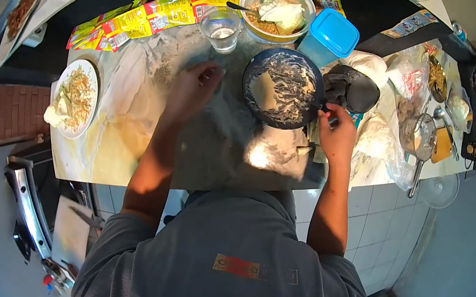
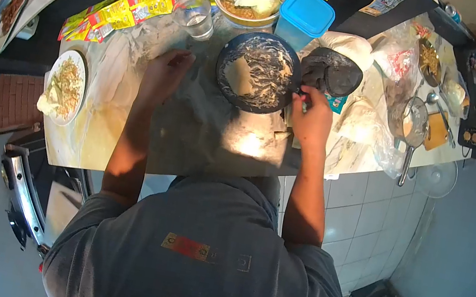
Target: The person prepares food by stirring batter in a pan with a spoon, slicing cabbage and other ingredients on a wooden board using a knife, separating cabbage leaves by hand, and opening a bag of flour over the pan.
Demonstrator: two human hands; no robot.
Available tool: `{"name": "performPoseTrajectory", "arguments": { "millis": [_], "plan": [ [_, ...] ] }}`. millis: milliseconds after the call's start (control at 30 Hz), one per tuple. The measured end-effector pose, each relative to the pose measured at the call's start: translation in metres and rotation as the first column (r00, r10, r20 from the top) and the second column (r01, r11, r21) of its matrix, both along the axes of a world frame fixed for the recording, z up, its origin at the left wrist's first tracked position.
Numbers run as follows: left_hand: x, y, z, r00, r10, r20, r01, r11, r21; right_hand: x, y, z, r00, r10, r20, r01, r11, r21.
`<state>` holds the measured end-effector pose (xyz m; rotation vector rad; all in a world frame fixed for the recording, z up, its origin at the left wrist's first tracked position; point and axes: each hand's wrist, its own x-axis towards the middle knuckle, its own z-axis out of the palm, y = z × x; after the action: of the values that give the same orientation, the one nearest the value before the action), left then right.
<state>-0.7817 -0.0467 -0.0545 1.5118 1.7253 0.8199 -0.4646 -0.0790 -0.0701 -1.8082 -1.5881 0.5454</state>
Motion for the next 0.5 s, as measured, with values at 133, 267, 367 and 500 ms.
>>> {"name": "performPoseTrajectory", "arguments": {
  "millis": [133,267,367,500],
  "plan": [
    [-0.003,0.014,-0.004,0.995,-0.071,-0.065,0.077,0.992,0.096,0.001,0.004,0.007,0.999,-0.047,0.015,0.047,0.999,-0.008],
    [0.0,0.014,0.001,0.996,-0.055,-0.068,0.061,0.995,0.082,-0.039,0.048,0.038,0.995,0.101,0.005,-0.1,0.978,0.183],
    [-0.005,0.007,0.013,1.0,-0.02,-0.024,0.022,0.998,0.065,-0.075,0.097,0.049,0.946,0.219,0.241,-0.292,0.897,0.331],
    [-0.015,-0.01,0.015,0.998,0.041,0.051,-0.044,0.996,0.075,-0.099,0.184,0.034,0.748,0.135,0.65,-0.435,0.839,0.327]
  ]
}}
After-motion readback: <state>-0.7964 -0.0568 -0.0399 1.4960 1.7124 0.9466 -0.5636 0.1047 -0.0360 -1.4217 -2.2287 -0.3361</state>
